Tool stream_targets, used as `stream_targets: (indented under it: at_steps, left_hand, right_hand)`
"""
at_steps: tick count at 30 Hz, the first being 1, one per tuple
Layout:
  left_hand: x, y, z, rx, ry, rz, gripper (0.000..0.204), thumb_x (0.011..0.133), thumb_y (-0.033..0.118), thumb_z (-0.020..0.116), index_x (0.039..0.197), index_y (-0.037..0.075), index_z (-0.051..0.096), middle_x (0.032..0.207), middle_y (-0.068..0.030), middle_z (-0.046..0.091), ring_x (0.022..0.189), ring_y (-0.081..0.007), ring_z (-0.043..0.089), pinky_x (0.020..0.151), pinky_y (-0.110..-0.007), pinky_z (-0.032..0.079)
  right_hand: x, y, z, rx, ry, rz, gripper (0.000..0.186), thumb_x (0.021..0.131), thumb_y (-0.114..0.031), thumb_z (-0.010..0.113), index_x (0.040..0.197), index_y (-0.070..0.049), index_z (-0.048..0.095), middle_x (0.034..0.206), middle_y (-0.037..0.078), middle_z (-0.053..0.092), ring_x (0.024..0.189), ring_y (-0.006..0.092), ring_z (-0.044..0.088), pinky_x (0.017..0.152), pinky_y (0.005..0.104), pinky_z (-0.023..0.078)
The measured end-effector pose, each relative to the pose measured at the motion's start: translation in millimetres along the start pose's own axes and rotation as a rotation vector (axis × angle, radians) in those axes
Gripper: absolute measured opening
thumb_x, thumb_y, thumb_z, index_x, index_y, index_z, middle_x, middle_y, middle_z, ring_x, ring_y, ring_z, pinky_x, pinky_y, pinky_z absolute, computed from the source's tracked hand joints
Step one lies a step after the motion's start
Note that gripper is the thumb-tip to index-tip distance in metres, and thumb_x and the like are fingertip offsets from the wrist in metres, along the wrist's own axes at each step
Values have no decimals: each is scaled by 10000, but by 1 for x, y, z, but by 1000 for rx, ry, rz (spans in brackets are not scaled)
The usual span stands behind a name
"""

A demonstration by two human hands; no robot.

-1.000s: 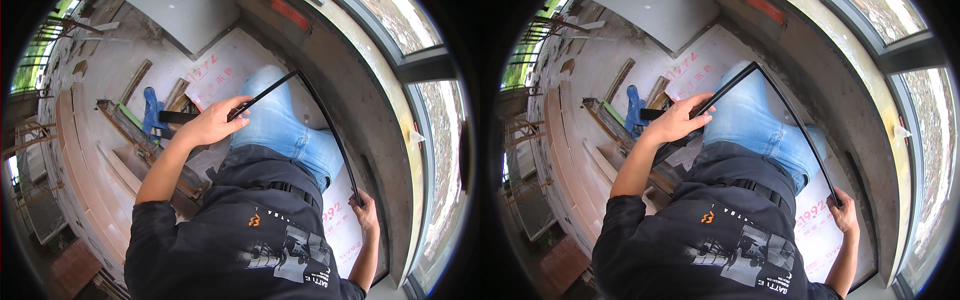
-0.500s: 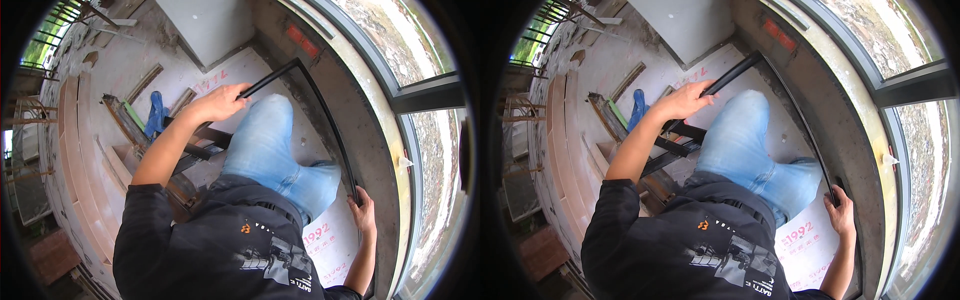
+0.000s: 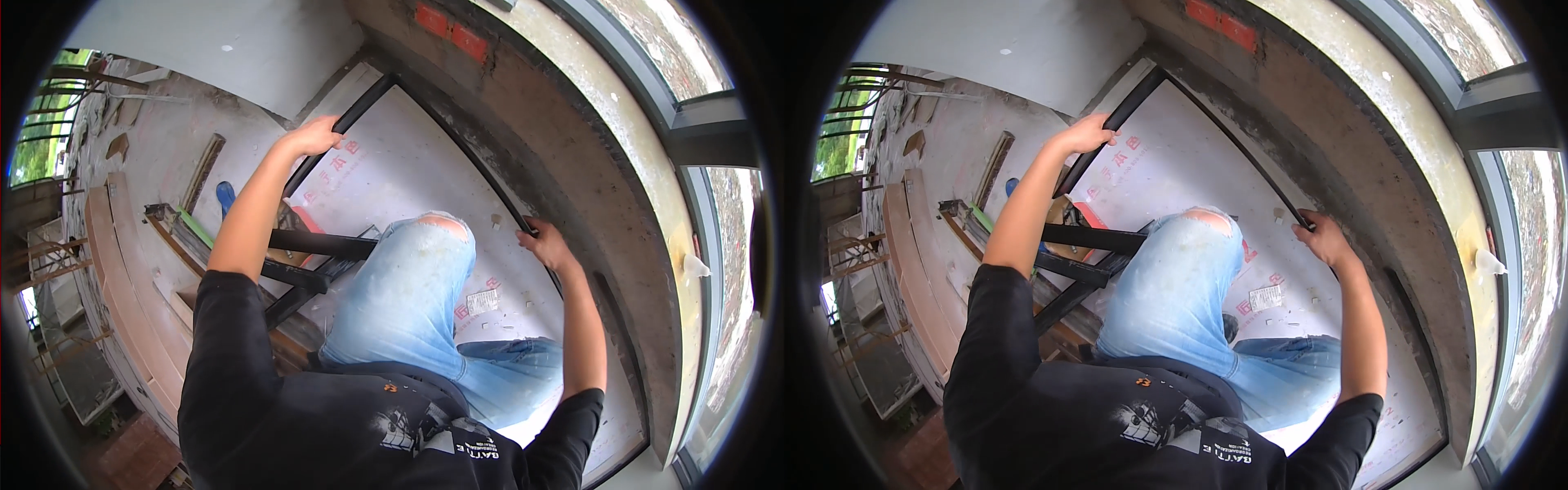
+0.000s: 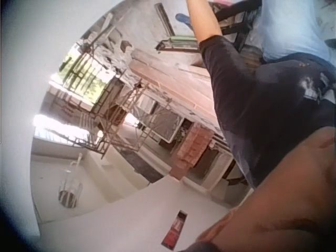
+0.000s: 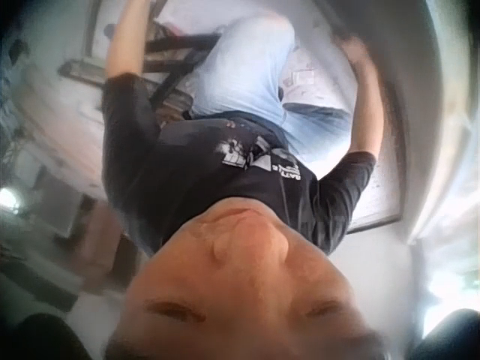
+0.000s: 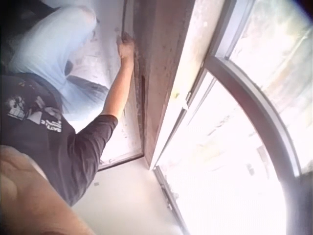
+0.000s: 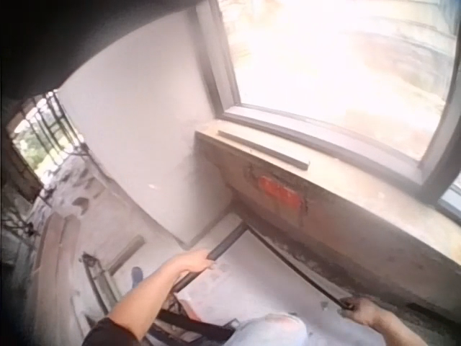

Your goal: Applying adhesive to and fitting black trim strips around a window frame in a room under renovation.

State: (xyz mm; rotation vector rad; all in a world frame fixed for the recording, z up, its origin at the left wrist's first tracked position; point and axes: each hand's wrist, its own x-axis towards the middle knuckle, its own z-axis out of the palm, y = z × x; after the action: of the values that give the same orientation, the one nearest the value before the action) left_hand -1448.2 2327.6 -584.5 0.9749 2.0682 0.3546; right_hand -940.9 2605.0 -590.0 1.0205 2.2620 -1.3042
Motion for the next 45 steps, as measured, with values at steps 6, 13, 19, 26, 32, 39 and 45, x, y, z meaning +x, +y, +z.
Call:
stream_targets:
  at_steps: [6,13,19,26,32,39,45]
  left_hand:
    - [78,-60,51,206,117,-28,463,917,216,680,1324,-4,649,1180,-259,741,1143,-377,699,979,-446,529]
    - [119,-39,87,221,-28,-130,500,893,218,686,1347,10,657,1299,-264,694,1227,-421,653,1049,-474,504]
    - [120,-99,94,241,98,-110,443,875,167,690,1274,-26,681,1228,-294,707,1184,-437,670,1014,-463,534]
    - [119,-77,126,299,175,-121,432,936,132,628,1351,17,649,1308,-267,683,1230,-423,647,1048,-487,526]
    - [109,-92,133,349,183,-187,395,938,171,655,1324,92,674,1236,-244,717,1181,-408,675,999,-496,546]
    - [89,-100,100,277,552,185,364,951,249,730,1200,-16,721,1138,-266,738,1081,-430,708,958,-474,557]
    - [-33,2,120,278,73,12,275,1030,264,641,1063,11,744,842,-160,755,786,-274,733,765,-417,567]
  right_hand:
    - [80,54,73,-55,131,-46,482,930,-276,699,1343,-27,687,1223,260,727,1131,400,710,993,438,545]
    - [93,91,81,-254,203,6,389,951,-185,622,1306,-43,692,1230,259,715,1140,436,679,995,488,541]
    - [112,57,101,-339,186,55,321,973,-185,608,1257,-71,705,1206,232,703,1151,412,670,996,497,540]
    - [108,61,109,-400,214,189,292,987,-225,626,1237,-88,687,1271,174,661,1224,380,648,1008,487,552]
    - [102,66,122,-402,268,183,269,970,-196,631,1211,-90,690,1262,171,666,1222,369,652,1011,477,557]
    - [66,62,92,-346,395,41,293,912,-130,599,1174,-81,721,1265,170,669,1229,368,636,1011,478,549]
    - [-77,86,45,-188,178,397,302,930,-126,581,1191,-62,719,1277,192,703,1206,365,675,1018,487,552]
